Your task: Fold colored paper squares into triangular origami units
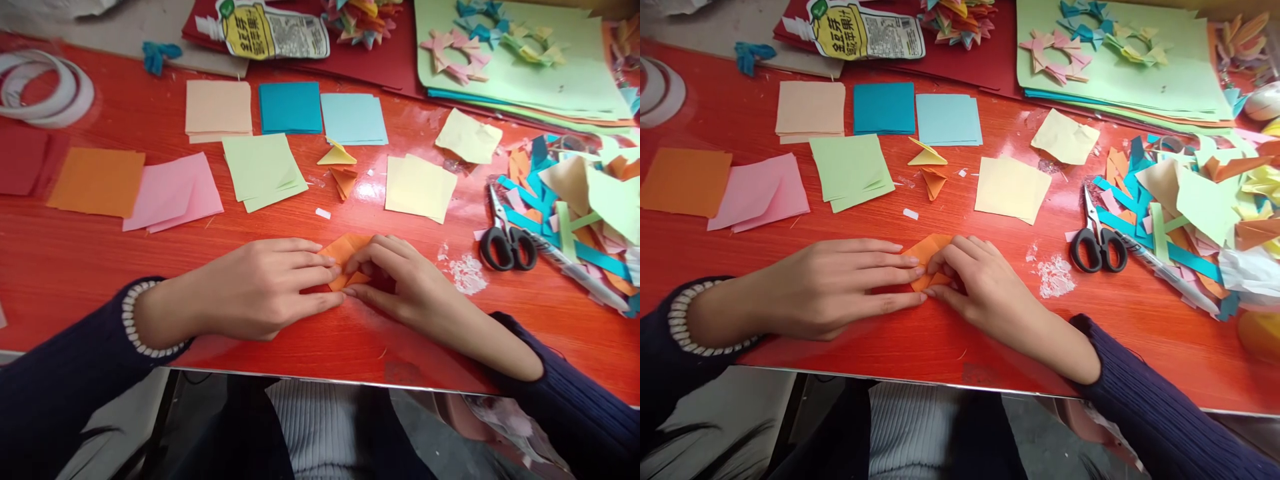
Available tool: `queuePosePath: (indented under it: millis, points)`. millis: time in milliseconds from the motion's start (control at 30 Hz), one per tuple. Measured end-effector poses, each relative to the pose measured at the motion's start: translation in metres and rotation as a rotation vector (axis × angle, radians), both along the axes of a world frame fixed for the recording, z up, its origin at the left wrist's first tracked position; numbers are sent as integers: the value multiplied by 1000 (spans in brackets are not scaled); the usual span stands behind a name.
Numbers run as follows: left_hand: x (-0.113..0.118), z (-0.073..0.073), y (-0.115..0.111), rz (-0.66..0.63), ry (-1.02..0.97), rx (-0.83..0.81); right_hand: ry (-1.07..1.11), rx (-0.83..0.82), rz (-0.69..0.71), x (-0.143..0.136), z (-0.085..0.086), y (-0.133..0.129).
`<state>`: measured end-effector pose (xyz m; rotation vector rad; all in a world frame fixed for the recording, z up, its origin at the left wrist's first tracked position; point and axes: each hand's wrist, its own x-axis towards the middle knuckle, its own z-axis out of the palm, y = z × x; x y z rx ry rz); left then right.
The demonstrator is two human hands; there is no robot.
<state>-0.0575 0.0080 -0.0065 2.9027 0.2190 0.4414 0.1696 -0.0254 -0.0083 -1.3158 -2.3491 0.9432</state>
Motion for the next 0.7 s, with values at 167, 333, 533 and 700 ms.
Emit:
queuePosePath:
  millis: [167, 333, 533, 700]
  points:
    - [3, 2, -1, 0, -31, 34, 12, 7, -23, 0, 0, 1]
    - [4, 3, -3, 14, -11, 65, 27, 9, -96, -1, -3, 1]
    - [2, 3, -3, 18, 4, 54, 26, -37, -76, 6, 1, 5]
    - [1, 1, -2, 23, 15, 38, 63, -150, 30, 16, 8, 11]
